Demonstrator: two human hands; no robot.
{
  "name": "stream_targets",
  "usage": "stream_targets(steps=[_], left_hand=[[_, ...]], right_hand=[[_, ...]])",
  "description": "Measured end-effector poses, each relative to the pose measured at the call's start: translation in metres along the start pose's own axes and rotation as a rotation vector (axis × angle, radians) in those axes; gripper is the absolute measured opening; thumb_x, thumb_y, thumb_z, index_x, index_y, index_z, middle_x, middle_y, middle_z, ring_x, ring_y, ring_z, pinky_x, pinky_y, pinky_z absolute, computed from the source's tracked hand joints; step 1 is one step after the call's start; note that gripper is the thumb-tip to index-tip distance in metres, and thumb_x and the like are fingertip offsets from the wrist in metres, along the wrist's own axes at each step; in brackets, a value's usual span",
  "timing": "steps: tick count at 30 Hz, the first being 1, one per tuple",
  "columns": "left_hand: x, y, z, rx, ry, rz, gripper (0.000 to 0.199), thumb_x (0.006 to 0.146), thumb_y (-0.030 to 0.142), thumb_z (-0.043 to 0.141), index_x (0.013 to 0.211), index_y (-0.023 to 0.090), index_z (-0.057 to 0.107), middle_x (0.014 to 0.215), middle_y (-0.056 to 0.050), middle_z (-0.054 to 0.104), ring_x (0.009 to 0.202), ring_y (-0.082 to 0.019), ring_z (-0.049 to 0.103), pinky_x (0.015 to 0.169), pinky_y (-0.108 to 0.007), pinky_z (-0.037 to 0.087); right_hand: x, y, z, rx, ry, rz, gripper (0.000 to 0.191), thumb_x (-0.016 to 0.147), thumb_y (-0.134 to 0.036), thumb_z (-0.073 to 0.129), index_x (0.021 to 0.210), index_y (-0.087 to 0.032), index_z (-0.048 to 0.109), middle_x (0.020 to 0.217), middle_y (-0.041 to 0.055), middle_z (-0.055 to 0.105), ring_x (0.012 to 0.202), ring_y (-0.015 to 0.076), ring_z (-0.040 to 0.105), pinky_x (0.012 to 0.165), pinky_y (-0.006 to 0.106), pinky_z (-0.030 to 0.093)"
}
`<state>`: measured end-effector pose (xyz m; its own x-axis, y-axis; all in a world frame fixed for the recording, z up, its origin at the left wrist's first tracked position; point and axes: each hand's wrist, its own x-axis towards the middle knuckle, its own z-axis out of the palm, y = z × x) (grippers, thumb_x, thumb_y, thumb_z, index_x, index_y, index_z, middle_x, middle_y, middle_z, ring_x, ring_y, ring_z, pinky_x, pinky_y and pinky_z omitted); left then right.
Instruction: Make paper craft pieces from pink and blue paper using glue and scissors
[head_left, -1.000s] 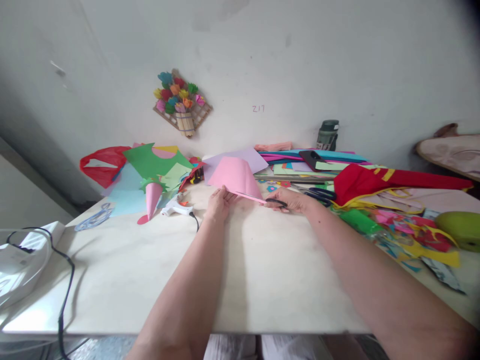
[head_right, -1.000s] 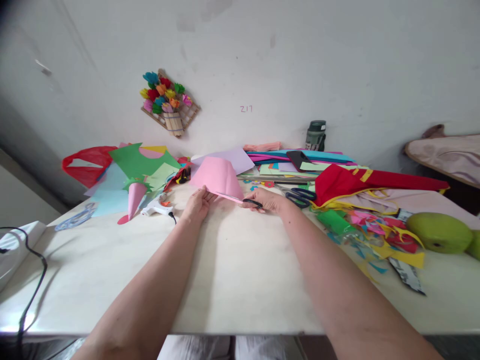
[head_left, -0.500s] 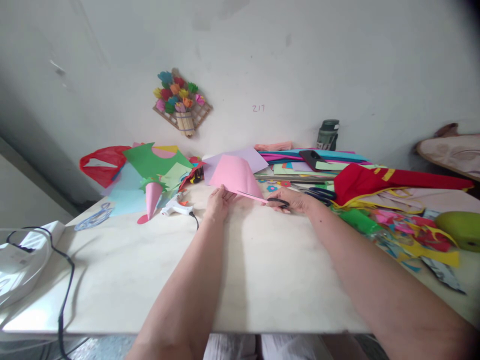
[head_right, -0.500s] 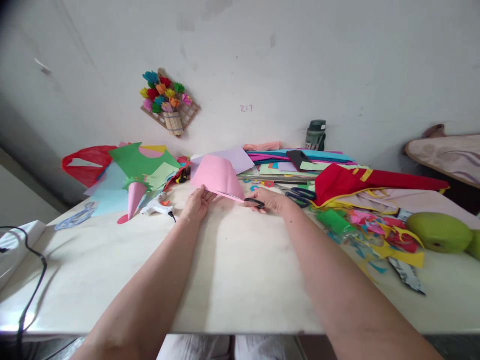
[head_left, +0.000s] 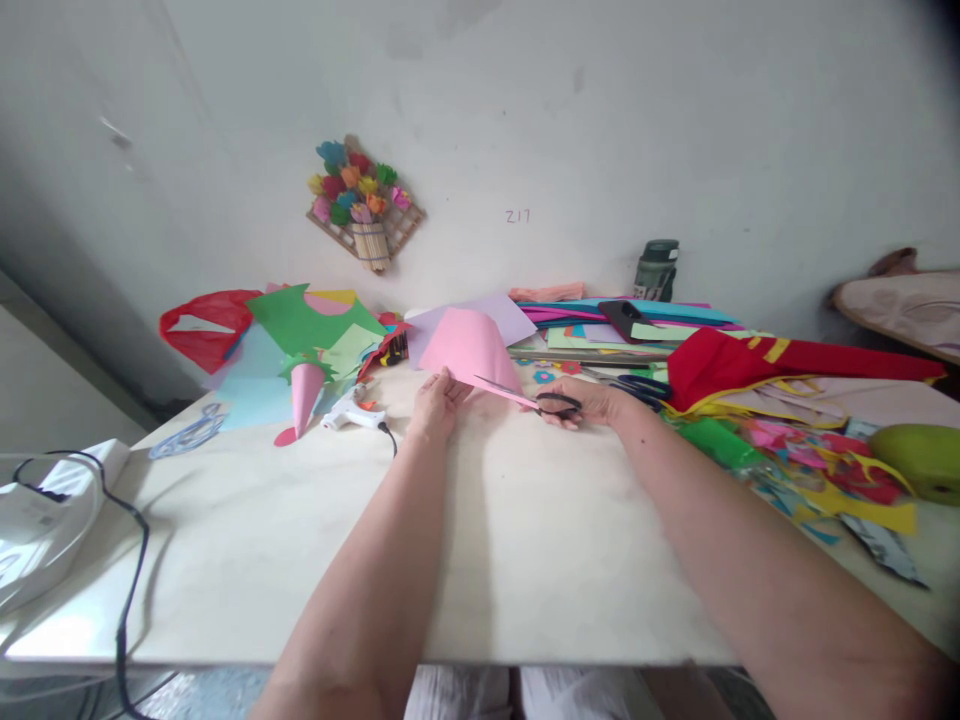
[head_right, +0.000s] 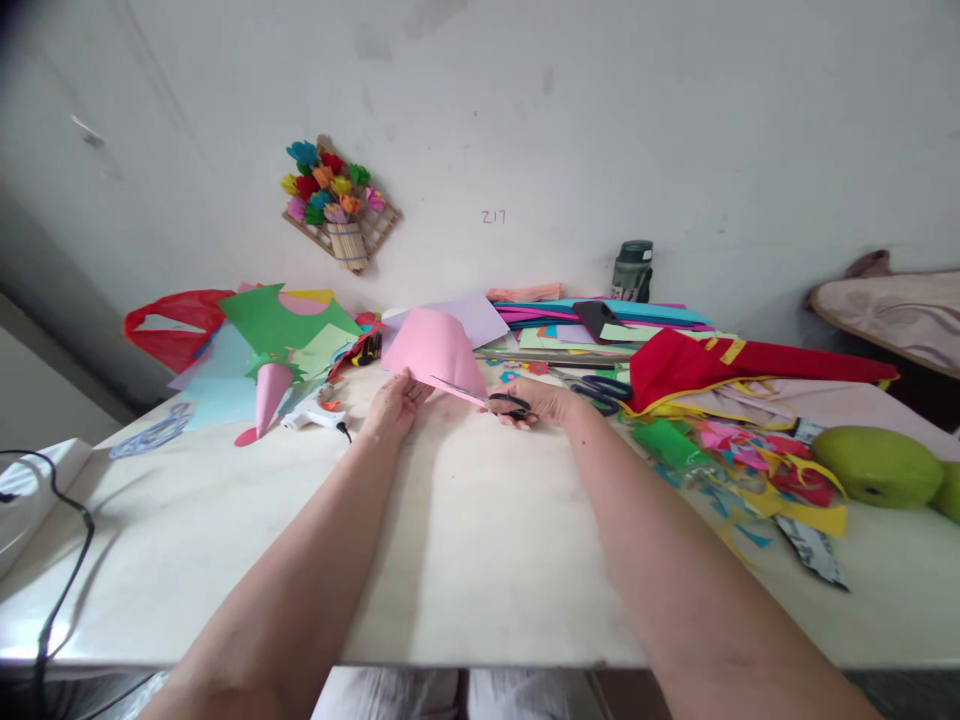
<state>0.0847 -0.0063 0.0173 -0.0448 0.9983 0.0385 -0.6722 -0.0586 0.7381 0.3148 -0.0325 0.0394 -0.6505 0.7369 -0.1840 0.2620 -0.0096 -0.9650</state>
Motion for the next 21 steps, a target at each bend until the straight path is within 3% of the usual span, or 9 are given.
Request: stream_targets(steps=[11, 21], left_hand=[[-0.001, -0.002, 0.001, 0.050, -0.034, -0.001, 0.010, 0.075, 0.018, 0.054, 0.067, 0.014, 0.051, 0.062, -0.003, 0.062, 0.060, -0.015, 0.062, 0.072, -0.035, 0.049], [-0.001, -0.004, 0.001, 0.064, -0.064, -0.016, 0.007, 0.075, 0.019, 0.055, 0.073, 0.013, 0.054, 0.065, -0.003, 0.062, 0.063, -0.014, 0.062, 0.074, -0.034, 0.048]], right_hand=[[0.001, 0.002, -0.002, -0.016, -0.025, -0.029, 0.039, 0.073, -0.040, 0.054, 0.094, -0.008, 0.059, 0.053, -0.0020, 0.051, 0.035, 0.0033, 0.042, 0.028, 0.015, 0.022], [-0.001, -0.006, 0.008, -0.041, 0.033, 0.011, 0.040, 0.070, -0.043, 0.056, 0.091, -0.010, 0.058, 0.051, -0.0032, 0.050, 0.034, 0.0027, 0.041, 0.028, 0.015, 0.019]])
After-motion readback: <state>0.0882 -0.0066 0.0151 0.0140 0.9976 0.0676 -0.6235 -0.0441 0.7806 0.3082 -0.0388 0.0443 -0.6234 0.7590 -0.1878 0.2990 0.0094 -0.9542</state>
